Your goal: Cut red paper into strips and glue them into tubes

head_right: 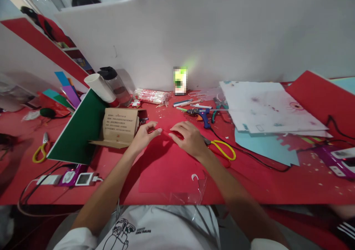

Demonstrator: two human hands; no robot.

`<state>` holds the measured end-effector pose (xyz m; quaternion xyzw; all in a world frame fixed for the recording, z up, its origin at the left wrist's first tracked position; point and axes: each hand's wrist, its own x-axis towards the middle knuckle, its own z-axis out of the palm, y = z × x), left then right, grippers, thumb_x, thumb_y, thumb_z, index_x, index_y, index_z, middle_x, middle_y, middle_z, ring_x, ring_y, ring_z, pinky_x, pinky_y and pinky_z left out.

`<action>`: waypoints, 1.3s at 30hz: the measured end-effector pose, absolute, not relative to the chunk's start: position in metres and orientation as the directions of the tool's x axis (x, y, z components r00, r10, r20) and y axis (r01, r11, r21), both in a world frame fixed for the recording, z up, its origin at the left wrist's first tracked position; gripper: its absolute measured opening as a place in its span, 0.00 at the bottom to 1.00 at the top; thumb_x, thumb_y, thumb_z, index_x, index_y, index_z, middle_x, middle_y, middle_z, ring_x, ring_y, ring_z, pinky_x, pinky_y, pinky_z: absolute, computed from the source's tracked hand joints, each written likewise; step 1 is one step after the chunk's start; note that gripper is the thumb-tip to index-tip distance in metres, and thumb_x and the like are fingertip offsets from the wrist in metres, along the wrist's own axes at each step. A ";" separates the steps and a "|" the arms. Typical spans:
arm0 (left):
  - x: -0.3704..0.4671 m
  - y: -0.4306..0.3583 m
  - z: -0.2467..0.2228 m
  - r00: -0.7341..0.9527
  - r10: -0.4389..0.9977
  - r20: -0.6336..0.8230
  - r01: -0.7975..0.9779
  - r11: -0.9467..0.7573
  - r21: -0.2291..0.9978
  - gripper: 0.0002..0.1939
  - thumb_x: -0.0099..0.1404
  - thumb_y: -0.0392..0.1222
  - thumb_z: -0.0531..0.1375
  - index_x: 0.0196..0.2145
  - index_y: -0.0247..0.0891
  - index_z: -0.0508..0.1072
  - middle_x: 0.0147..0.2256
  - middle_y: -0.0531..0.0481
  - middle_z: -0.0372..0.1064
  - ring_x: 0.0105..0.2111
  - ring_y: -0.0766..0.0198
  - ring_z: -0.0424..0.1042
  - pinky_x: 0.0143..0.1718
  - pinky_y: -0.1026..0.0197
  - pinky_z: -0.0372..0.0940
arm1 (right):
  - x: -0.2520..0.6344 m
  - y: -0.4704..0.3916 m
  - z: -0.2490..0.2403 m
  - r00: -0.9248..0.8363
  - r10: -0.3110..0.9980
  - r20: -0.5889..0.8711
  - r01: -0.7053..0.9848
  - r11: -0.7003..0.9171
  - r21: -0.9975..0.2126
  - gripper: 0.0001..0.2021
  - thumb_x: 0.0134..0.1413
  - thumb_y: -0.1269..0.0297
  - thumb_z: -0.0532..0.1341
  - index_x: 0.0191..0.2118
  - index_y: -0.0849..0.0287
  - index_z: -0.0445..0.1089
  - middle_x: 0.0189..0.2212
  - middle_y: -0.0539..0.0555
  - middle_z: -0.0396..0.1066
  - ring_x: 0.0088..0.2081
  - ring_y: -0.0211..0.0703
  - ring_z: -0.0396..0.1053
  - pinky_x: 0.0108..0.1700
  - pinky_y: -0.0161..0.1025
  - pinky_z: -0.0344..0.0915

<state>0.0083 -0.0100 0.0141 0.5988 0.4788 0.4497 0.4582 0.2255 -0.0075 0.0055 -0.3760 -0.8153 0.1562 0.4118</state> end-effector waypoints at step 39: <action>-0.003 -0.005 0.008 0.318 0.915 0.248 0.379 -0.363 0.851 0.11 0.69 0.48 0.62 0.32 0.40 0.71 0.56 0.42 0.68 0.60 0.53 0.68 0.58 0.53 0.63 | 0.236 -0.002 0.002 -0.446 0.765 0.465 0.347 0.626 -0.698 0.08 0.64 0.55 0.64 0.44 0.51 0.74 0.55 0.58 0.71 0.58 0.54 0.70 0.61 0.54 0.65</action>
